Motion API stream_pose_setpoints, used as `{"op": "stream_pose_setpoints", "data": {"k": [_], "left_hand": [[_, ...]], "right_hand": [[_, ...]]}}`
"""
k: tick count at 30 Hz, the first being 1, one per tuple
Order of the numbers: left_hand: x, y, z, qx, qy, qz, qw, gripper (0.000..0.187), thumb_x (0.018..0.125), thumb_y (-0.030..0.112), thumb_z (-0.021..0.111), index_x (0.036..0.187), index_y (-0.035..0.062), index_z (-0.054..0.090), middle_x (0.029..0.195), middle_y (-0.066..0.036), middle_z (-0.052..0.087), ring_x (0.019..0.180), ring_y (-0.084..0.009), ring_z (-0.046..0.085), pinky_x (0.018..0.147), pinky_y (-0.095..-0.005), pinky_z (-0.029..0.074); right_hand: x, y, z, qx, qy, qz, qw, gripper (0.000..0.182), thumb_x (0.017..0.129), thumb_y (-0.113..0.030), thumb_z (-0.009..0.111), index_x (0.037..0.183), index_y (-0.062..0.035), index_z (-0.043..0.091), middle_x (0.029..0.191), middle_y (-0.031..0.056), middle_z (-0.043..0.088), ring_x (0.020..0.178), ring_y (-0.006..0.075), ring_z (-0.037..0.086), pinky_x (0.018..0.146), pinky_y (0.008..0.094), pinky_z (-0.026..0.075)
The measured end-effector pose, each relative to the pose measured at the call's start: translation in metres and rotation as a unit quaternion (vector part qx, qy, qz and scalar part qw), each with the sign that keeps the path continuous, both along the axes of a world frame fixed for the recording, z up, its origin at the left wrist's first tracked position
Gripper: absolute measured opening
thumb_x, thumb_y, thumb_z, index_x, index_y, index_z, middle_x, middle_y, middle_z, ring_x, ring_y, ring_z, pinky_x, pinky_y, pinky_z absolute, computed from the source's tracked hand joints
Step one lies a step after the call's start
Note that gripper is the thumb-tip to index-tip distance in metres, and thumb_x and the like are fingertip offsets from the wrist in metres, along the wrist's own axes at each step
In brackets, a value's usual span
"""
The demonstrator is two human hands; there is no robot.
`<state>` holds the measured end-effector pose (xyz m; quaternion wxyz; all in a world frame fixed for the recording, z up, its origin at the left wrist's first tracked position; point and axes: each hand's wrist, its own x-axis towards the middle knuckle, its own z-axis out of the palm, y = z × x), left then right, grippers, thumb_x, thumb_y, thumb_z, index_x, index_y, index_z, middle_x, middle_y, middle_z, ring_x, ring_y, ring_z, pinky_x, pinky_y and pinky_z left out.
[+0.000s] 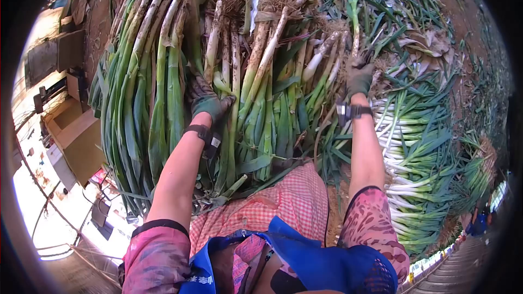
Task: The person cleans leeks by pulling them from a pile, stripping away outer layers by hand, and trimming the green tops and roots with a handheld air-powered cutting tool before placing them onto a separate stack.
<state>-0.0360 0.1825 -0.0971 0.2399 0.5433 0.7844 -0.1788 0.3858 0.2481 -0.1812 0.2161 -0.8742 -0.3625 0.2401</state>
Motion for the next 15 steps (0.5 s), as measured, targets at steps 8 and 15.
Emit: {"op": "stream_pose_setpoints", "data": {"k": [8, 15], "left_hand": [[0.033, -0.003, 0.022, 0.028, 0.063, 0.017, 0.998, 0.133, 0.072, 0.061, 0.077, 0.158, 0.0065, -0.007, 0.165, -0.024, 0.000, 0.152, -0.0411, 0.003, 0.122, -0.0510, 0.005], [0.154, -0.102, 0.188, 0.287, -0.409, -0.342, 0.796, 0.067, 0.092, 0.041, 0.065, 0.147, 0.0117, 0.043, 0.143, -0.018, 0.049, 0.134, -0.0318, 0.046, 0.115, -0.0413, 0.033]], "right_hand": [[-0.077, -0.162, 0.276, 0.084, 0.070, 0.229, 0.967, 0.036, 0.086, -0.013, 0.071, 0.113, 0.0008, 0.052, 0.089, 0.0137, 0.064, 0.077, 0.0297, 0.064, 0.072, 0.0385, 0.052], [-0.162, -0.243, 0.430, 0.206, 0.087, 0.314, 0.923, 0.036, 0.083, -0.011, 0.072, 0.111, -0.0007, 0.052, 0.083, 0.0100, 0.062, 0.071, 0.0291, 0.063, 0.069, 0.0382, 0.051]]}}
